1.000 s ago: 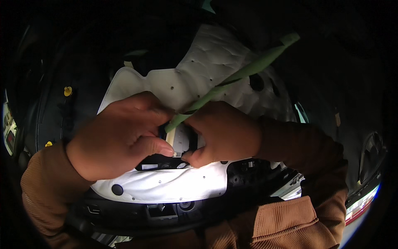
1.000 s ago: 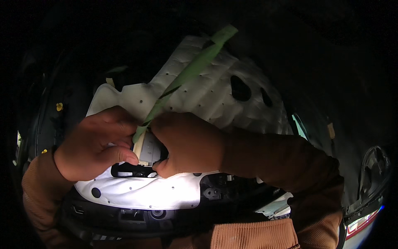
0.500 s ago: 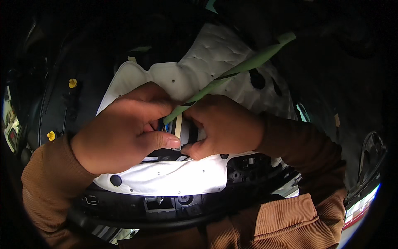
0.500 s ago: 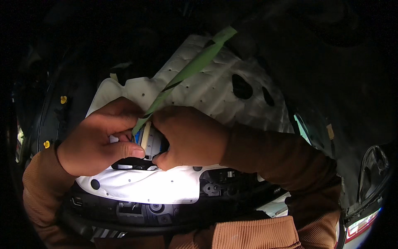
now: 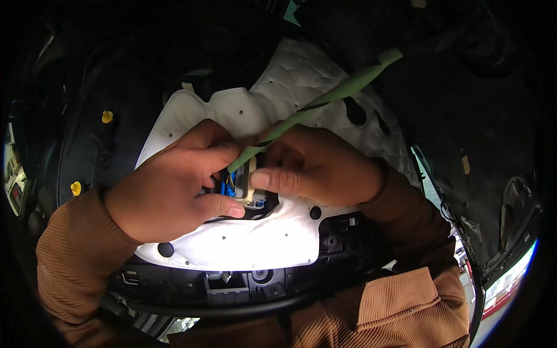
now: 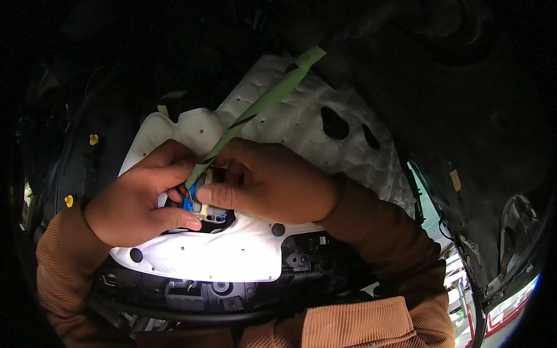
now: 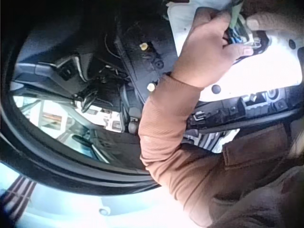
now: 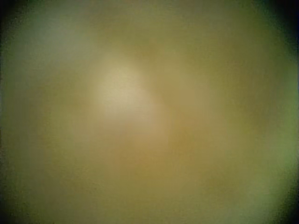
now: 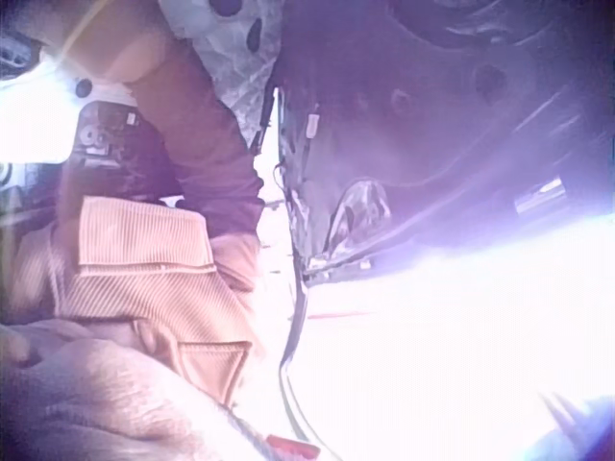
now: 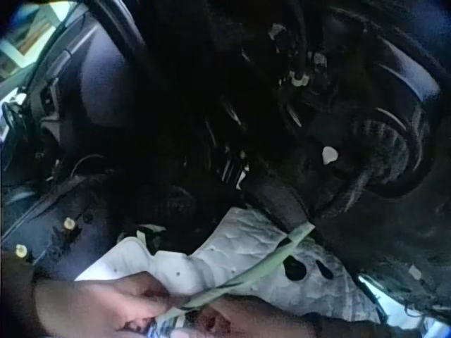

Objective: The person disconnects a wiring harness from a car door panel and removes the panel from the vehicle. They then reposition the panel and use a metal trim tool to pry and adjust the door's weather stripping seal.

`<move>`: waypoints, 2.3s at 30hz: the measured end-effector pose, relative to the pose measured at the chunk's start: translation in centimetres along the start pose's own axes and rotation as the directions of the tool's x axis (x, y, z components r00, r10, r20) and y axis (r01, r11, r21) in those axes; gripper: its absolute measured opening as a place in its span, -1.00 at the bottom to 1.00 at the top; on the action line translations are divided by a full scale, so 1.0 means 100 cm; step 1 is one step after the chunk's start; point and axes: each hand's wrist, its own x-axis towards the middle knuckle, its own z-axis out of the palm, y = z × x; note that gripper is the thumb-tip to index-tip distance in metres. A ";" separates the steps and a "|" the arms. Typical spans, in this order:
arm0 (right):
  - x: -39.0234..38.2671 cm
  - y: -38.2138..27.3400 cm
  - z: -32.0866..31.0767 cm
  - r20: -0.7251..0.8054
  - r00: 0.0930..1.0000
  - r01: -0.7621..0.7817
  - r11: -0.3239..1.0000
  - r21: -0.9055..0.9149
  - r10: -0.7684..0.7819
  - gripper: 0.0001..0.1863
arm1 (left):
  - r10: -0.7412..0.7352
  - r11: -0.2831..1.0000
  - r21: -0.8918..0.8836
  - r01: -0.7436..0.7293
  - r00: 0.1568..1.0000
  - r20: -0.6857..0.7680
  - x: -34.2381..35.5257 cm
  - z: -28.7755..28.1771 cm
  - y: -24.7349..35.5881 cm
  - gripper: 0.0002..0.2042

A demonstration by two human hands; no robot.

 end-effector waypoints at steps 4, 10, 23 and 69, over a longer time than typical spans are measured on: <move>-0.002 0.005 0.017 -0.160 0.987 0.010 1.000 0.017 -0.007 -0.48 | 0.042 0.998 -0.056 -0.042 0.999 -0.009 0.001 -0.003 -0.004 -0.60; 0.002 0.029 0.030 -0.294 0.846 0.370 0.886 -0.279 -0.445 -0.76 | 0.313 0.937 0.205 -0.283 0.940 -0.133 0.007 -0.005 -0.012 -0.84; -0.028 0.026 0.020 -0.015 0.774 0.448 0.564 -0.694 -0.633 -0.64 | 0.257 0.959 0.178 -0.222 0.943 -0.210 0.004 0.000 -0.006 -0.87; -0.031 0.007 0.031 -0.014 0.781 0.413 0.533 -0.739 -0.625 -0.58 | 0.106 0.930 0.364 -0.057 0.987 -0.117 0.005 -0.012 0.005 -0.78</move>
